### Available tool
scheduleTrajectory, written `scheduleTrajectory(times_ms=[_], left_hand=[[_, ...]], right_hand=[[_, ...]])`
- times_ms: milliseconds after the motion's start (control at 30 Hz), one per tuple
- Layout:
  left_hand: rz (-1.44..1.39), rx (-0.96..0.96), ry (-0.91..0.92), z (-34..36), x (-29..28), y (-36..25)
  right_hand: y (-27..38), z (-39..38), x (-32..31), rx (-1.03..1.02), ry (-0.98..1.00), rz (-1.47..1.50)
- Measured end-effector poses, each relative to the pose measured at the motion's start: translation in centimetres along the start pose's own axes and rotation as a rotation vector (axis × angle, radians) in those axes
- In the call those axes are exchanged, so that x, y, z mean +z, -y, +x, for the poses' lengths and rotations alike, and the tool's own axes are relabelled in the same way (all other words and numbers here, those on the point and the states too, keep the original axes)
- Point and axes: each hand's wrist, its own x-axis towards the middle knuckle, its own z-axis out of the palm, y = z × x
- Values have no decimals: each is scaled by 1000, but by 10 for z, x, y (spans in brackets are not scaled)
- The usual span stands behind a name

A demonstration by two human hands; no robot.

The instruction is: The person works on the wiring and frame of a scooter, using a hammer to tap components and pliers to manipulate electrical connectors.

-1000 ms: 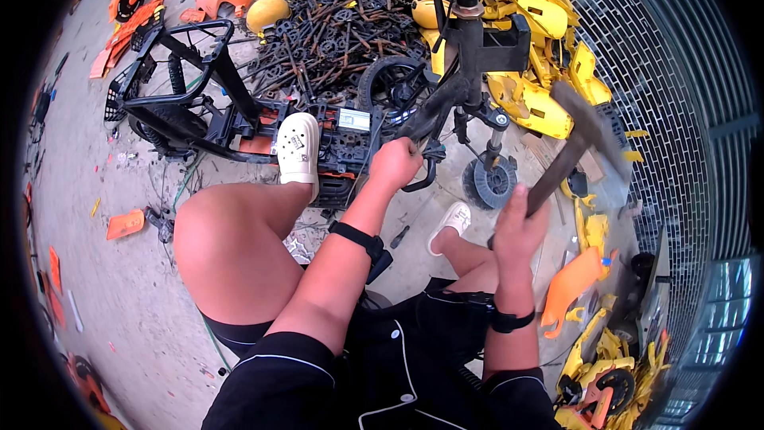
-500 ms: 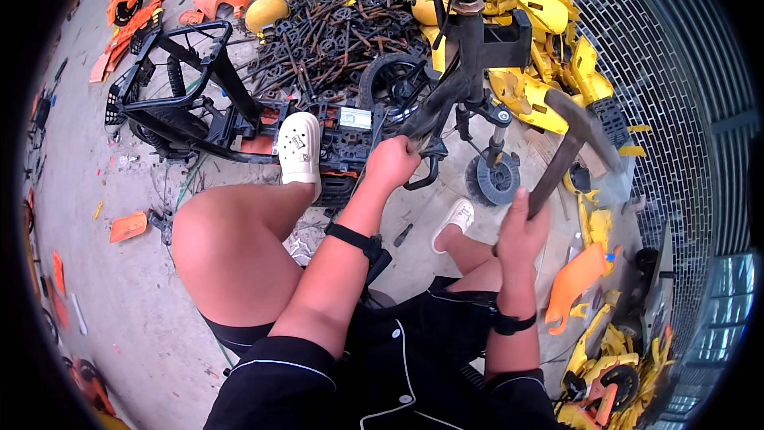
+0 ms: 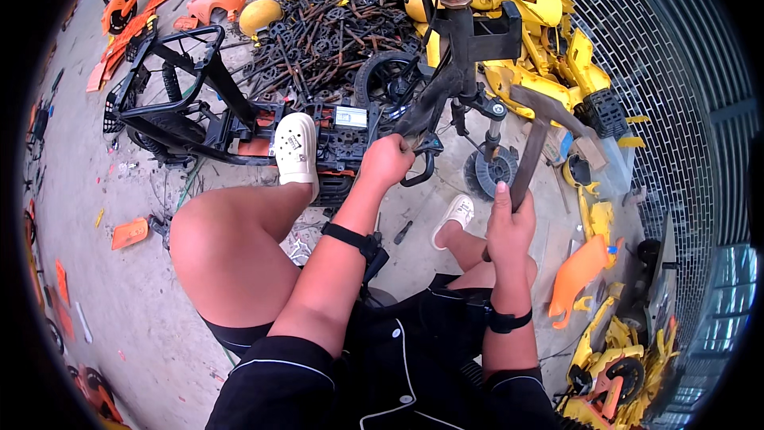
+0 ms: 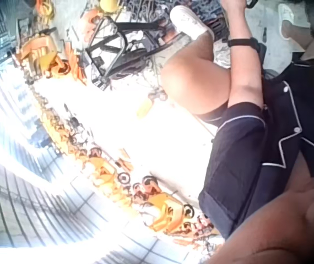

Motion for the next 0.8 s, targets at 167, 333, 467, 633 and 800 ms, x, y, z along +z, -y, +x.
scheduleTrajectory(times_ms=[167, 333, 467, 633, 800], left_hand=[[21, 24, 4, -1, 5, -9], [3, 27, -31, -1, 3, -6], [3, 33, -38, 1, 3, -1], [36, 29, 2, -4, 5, -11], [28, 31, -18, -2, 1, -9]], right_hand=[[-92, -24, 37, 82, 190, -321], [-42, -3, 9, 131, 218, -263], [1, 7, -9, 146, 80, -5], [-64, -17, 31, 34, 50, -203], [-30, 14, 4, 170, 286, -238]])
